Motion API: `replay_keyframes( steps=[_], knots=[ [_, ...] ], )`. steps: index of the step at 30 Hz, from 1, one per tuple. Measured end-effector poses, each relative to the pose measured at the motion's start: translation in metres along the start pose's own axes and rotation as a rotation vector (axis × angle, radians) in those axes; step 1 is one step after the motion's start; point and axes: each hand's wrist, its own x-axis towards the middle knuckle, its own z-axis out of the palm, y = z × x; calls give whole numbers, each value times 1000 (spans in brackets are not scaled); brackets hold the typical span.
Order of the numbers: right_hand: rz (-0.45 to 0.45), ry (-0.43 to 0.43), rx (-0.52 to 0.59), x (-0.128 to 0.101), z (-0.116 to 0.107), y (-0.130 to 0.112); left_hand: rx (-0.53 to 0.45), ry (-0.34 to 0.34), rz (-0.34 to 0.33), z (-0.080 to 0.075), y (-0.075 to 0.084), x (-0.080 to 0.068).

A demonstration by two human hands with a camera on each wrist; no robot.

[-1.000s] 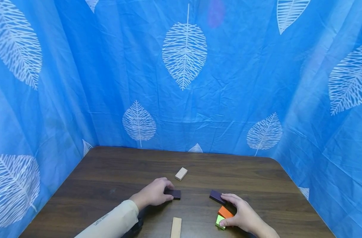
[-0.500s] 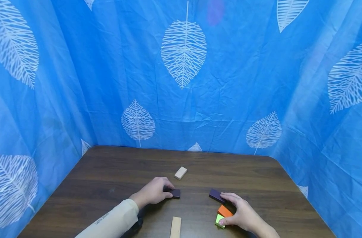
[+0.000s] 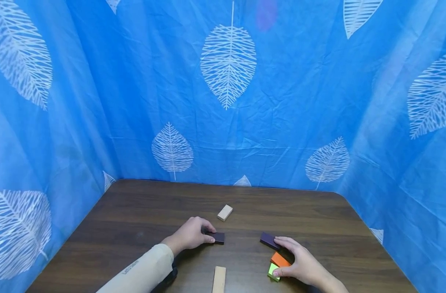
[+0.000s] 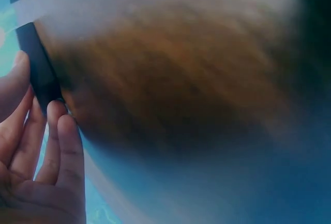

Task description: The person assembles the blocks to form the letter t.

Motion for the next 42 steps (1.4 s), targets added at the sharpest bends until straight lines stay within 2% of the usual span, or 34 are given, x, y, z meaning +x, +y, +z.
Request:
replay_keyframes(
  steps=[2, 6, 10, 13, 16, 22, 26, 32, 37, 42],
  knots=[
    [2, 20, 1, 0, 1, 1, -7, 2, -4, 2, -2, 1],
    [54, 91, 90, 4, 3, 1, -24, 7, -21, 4, -4, 1],
    [187, 193, 198, 10, 2, -2, -33, 23, -22, 5, -7, 2],
    [277, 227, 237, 13, -2, -5, -34, 32, -11, 6, -7, 3],
    [321, 213, 248, 16, -6, -7, -38, 34, -4, 6, -7, 2],
    [328, 180, 249, 23, -8, -8, -50, 34, 6, 6, -7, 0],
    [325, 172, 219, 27, -7, -10, -64, 23, -3, 5, -6, 1],
    [371, 154, 165, 31, -4, -11, -66, 19, -32, 3, -2, 1],
    [387, 151, 104, 33, -1, -12, -58, 20, -30, 3, -3, 2],
    [390, 145, 86, 35, 1, -14, -62, 21, -32, 2, -5, 4]
  ],
)
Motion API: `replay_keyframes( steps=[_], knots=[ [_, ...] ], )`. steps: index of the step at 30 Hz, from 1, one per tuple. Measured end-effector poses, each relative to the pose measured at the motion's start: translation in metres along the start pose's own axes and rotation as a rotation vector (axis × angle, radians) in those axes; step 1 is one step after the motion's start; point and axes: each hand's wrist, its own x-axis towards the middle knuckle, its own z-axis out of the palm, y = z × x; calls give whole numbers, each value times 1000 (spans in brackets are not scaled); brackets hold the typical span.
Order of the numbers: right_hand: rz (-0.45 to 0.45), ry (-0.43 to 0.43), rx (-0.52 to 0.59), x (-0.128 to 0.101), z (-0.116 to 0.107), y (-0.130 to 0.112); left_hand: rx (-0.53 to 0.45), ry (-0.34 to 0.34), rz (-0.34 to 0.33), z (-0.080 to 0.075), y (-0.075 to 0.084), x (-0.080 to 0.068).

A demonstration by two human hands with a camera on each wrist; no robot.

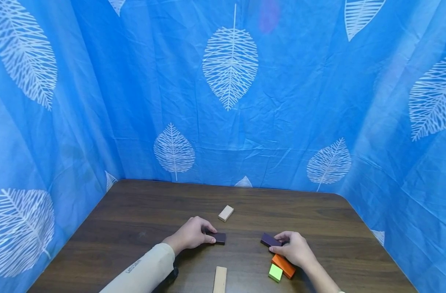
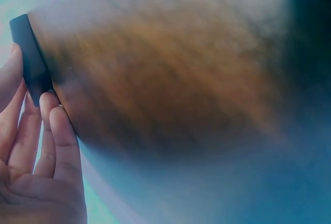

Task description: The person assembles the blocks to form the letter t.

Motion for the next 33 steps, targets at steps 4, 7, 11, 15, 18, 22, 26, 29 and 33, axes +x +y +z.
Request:
replay_keyframes(
  steps=[4, 7, 11, 15, 18, 22, 26, 29, 33],
  knots=[
    [-13, 5, 29, 0, 0, -2, -6, -6, -8, 1, -1, 0],
    [-52, 15, 45, 0, -3, -6, -15, -12, -14, 1, -1, 0],
    [-90, 23, 54, 0, -8, -15, -20, -20, -18, 1, -1, -1],
    [-109, 16, 90, -2, -10, -25, -17, -21, -12, 0, 0, -1],
    [-145, 1, 113, -3, -7, -32, -8, -18, -3, -1, 1, 0],
    [-194, -42, 139, -3, 3, -40, 8, -17, 4, -1, -1, 0],
    [-248, -61, 134, -1, 14, -49, -1, -15, -9, -1, -1, 0],
    [-276, -62, 122, -1, 22, -55, -6, -13, -11, -1, -1, 0],
    [-306, -69, 111, -1, 30, -62, 3, -11, 20, 0, -1, 0]
  ],
)
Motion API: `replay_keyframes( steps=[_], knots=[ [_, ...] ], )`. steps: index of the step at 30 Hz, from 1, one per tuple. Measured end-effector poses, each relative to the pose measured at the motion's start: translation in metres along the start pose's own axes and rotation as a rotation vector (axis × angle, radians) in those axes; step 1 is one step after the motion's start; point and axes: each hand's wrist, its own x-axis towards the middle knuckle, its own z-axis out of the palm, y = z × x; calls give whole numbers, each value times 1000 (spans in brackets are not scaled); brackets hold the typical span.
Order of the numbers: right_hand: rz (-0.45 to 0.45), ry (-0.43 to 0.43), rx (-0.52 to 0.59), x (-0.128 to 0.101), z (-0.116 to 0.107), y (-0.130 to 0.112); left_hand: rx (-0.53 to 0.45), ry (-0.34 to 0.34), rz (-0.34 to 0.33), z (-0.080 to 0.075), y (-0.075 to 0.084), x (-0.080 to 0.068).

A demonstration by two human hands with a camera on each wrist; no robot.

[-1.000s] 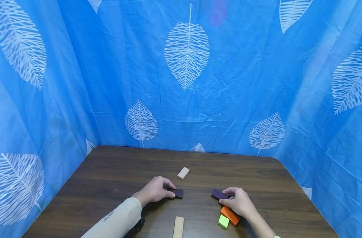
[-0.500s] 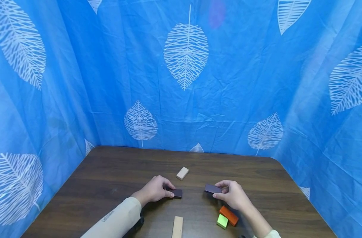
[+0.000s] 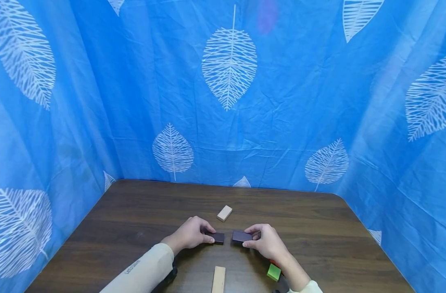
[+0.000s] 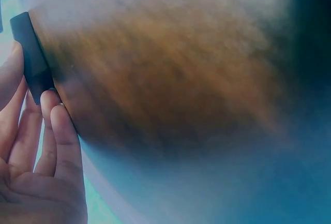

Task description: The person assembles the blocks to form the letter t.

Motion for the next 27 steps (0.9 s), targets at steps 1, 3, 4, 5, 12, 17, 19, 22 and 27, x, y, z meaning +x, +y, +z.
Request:
replay_keyframes(
  steps=[1, 3, 4, 5, 12, 17, 19, 22, 27],
  knots=[
    [-4, -2, -1, 1, 2, -1, 0, 0, 5, 0, 0, 0],
    [-13, -4, 0, 2, 7, -1, 2, 1, 11, 0, 0, 0],
    [-14, -6, 2, 3, 9, -2, 1, 1, 7, 0, 1, 0],
    [-15, -7, 3, 4, 11, -2, 2, 3, 7, 0, 1, 0],
    [-30, -31, 14, 8, 23, -1, -3, 4, -15, 0, 3, 0],
    [-37, -36, 32, 9, 27, -3, 2, 2, 0, -1, 3, 0],
    [-37, -36, 37, 10, 28, -3, 3, 1, 0, -1, 3, -1],
    [-47, -29, 27, 10, 29, -1, 4, 1, 2, -1, 3, -1],
    [-69, -14, -3, 11, 30, 0, 0, 0, 3, -1, 2, -1]
  ],
)
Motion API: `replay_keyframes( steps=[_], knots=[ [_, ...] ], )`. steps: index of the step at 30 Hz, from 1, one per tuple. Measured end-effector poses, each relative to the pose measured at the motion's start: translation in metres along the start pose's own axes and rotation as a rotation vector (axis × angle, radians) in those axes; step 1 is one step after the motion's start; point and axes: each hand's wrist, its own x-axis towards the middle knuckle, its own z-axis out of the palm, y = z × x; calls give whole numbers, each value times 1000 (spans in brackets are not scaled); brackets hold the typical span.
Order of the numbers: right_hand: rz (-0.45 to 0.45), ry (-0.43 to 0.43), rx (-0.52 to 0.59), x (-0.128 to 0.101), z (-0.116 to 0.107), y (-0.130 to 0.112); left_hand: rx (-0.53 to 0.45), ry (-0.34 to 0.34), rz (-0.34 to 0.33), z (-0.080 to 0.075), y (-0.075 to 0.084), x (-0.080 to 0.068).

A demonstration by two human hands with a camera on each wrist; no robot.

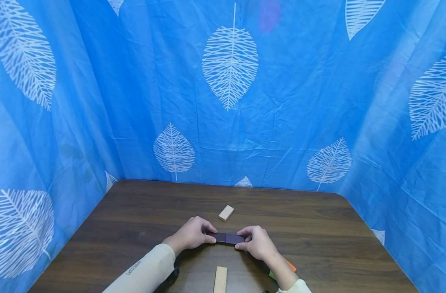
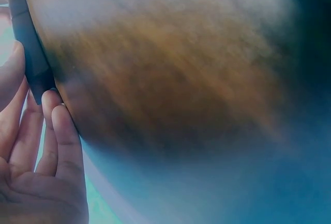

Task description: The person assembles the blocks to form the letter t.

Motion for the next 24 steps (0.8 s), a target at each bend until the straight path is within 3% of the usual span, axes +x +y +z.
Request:
replay_keyframes(
  steps=[9, 19, 24],
  knots=[
    [-28, -6, -15, 0, 0, -1, 7, -6, -8, 0, -2, 2],
    [26, -48, 53, 3, -4, 5, 9, -26, -23, 0, 0, 3],
    [51, -56, 91, 3, -2, 6, 46, -25, 21, 2, 0, 1]
  ],
)
